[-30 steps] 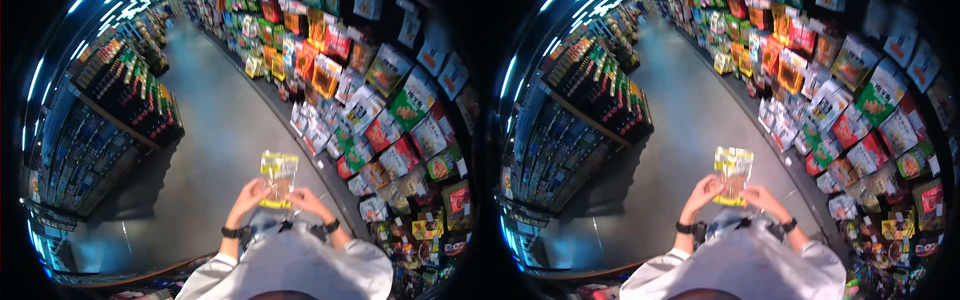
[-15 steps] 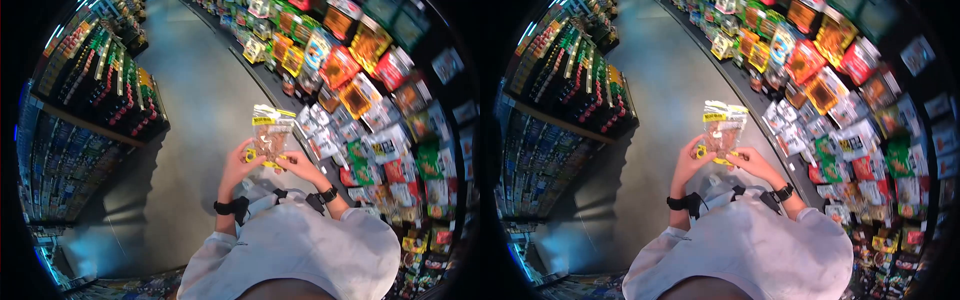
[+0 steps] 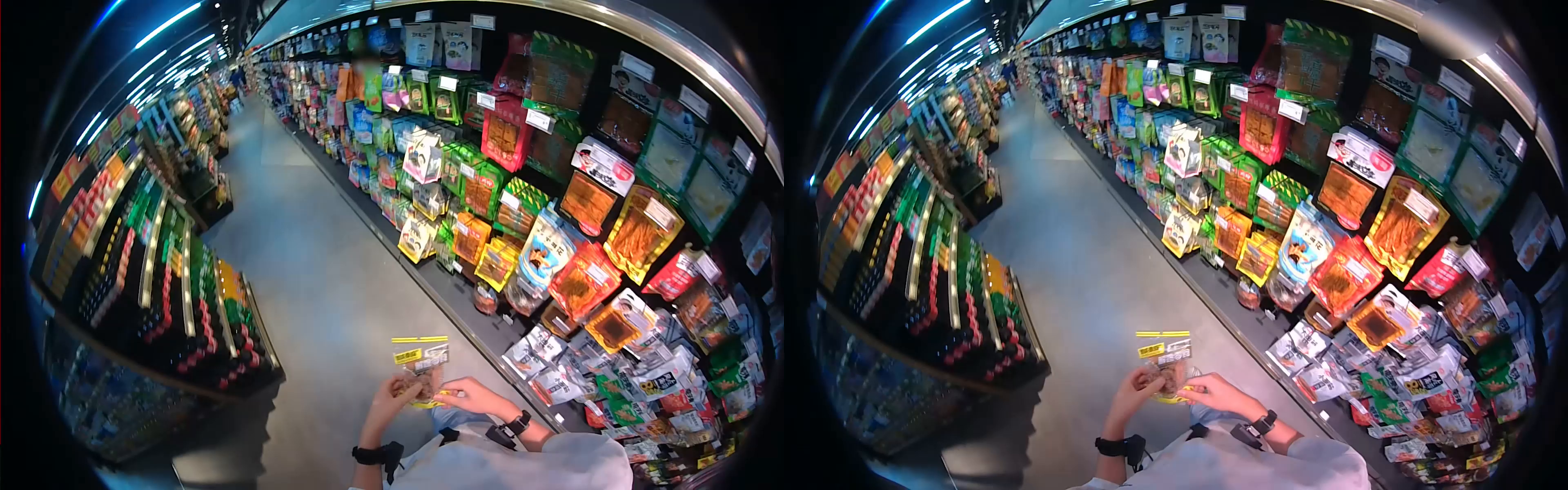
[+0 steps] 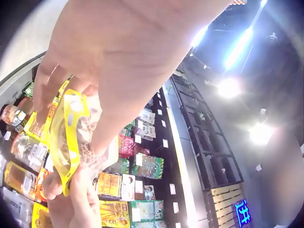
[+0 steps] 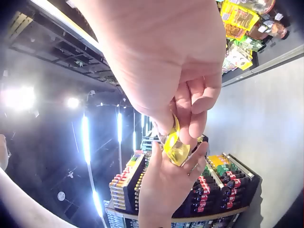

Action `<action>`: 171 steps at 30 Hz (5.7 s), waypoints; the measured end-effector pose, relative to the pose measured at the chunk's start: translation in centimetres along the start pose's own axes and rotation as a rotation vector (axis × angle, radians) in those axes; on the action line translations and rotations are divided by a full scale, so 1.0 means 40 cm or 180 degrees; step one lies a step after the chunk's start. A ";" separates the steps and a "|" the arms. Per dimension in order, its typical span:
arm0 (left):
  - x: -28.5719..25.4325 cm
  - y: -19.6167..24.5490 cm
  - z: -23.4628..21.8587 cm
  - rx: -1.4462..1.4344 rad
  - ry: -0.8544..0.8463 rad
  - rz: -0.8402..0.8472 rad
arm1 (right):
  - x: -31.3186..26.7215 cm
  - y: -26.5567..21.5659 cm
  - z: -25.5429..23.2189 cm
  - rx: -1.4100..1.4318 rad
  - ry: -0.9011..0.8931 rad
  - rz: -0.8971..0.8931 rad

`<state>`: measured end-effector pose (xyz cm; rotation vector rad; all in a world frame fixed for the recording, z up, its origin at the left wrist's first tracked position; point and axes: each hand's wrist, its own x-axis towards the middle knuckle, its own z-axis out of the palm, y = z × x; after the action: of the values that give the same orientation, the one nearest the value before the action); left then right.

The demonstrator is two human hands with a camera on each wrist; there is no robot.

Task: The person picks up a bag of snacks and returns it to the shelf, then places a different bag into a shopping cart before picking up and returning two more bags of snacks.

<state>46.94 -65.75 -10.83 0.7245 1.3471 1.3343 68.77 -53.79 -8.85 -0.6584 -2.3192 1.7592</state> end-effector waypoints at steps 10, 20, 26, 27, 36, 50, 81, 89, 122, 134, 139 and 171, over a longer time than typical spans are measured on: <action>0.520 0.369 -0.222 0.0089 0.0024 0.0025 | 0.605 -0.121 -0.316 0.0205 -0.0041 -0.0347; 0.991 0.447 -0.628 -0.0192 -0.0251 -0.0033 | 1.181 -0.099 -0.354 0.0254 -0.0060 -0.0150; 1.209 0.614 -0.905 -0.0079 -0.0348 0.0409 | 1.545 -0.201 -0.330 -0.0192 -0.0002 0.0252; 1.232 0.663 -0.950 -0.0028 -0.0428 0.0491 | 1.605 -0.226 -0.324 -0.0053 0.0030 0.0325; 1.516 0.759 -1.254 0.0023 -0.0453 0.0196 | 2.028 -0.284 -0.360 0.0088 0.0220 0.0096; 2.193 1.019 -1.507 0.0680 -0.0421 0.0646 | 2.814 -0.234 -0.663 -0.0561 0.0236 -0.0737; 3.739 1.943 -2.072 0.1316 0.0789 0.2984 | 3.879 -0.318 -1.169 0.0382 0.1853 0.0759; 4.098 2.226 -1.955 0.1845 0.1009 0.3830 | 4.026 -0.273 -1.403 0.0297 0.2199 0.0430; 4.613 2.566 -1.799 0.1251 0.0645 0.4408 | 4.362 -0.235 -1.515 0.0526 0.3695 0.0777; 4.727 2.537 -1.751 0.1479 0.0626 0.4765 | 4.421 -0.253 -1.453 0.0466 0.4110 0.1071; 4.705 2.492 -1.779 0.1546 0.0543 0.4694 | 4.444 -0.279 -1.408 0.0632 0.4247 0.1322; 3.145 1.659 -1.262 0.0812 -0.4636 0.3757 | 3.487 -0.381 -0.315 0.1137 0.7347 0.2276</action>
<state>-49.21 48.56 10.80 2.2562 -0.2391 0.8899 -54.49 14.42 -9.78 -1.8658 -0.1269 0.3128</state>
